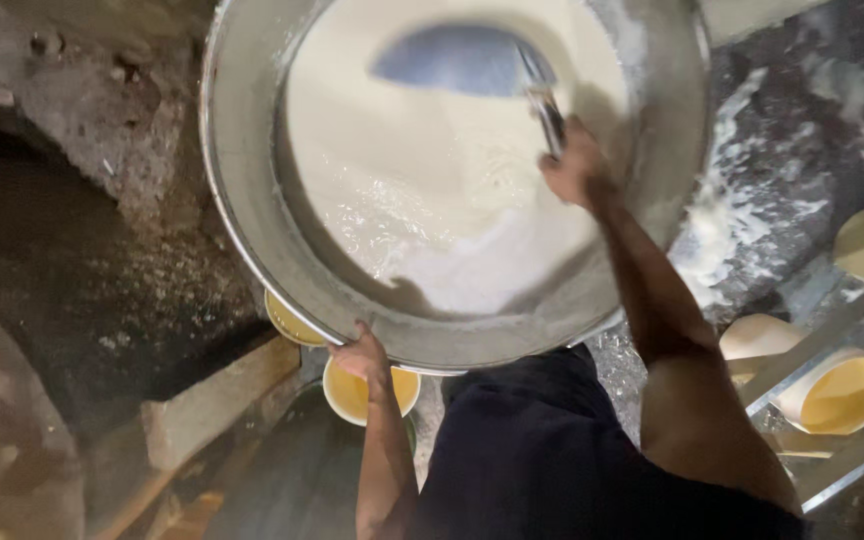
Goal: The person ladles yellowish whey from a large basin and pours it into bowls, then uses a flat skimmer to repeatedly skim white foam off the surface of the curds in the basin, working around the rim while steadying the basin with the other hand.
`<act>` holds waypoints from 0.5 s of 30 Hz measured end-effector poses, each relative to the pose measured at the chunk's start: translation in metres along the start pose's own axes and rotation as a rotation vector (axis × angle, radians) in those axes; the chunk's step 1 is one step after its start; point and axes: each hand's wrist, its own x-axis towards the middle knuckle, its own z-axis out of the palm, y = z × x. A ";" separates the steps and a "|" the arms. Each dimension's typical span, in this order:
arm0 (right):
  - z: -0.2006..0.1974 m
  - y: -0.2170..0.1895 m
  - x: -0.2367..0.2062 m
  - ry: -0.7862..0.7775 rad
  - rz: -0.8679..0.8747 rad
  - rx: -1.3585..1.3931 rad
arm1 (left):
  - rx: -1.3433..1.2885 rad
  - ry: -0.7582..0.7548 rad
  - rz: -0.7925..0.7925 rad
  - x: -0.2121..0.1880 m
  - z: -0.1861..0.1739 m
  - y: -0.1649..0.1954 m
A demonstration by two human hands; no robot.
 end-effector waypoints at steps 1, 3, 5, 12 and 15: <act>0.024 -0.018 0.023 0.024 0.038 0.033 | -0.012 -0.012 -0.039 0.000 -0.001 0.001; 0.068 -0.053 0.069 0.004 0.117 0.051 | -0.035 -0.032 -0.119 0.001 -0.002 0.004; 0.102 -0.082 0.109 -0.036 0.135 0.059 | 0.043 -0.047 -0.102 0.001 -0.003 0.007; 0.189 -0.136 0.194 -0.349 0.136 -0.142 | -0.231 0.097 0.112 -0.002 -0.003 0.023; 0.228 -0.143 0.202 -0.425 0.207 -0.211 | -0.062 0.044 -0.124 0.000 -0.005 0.025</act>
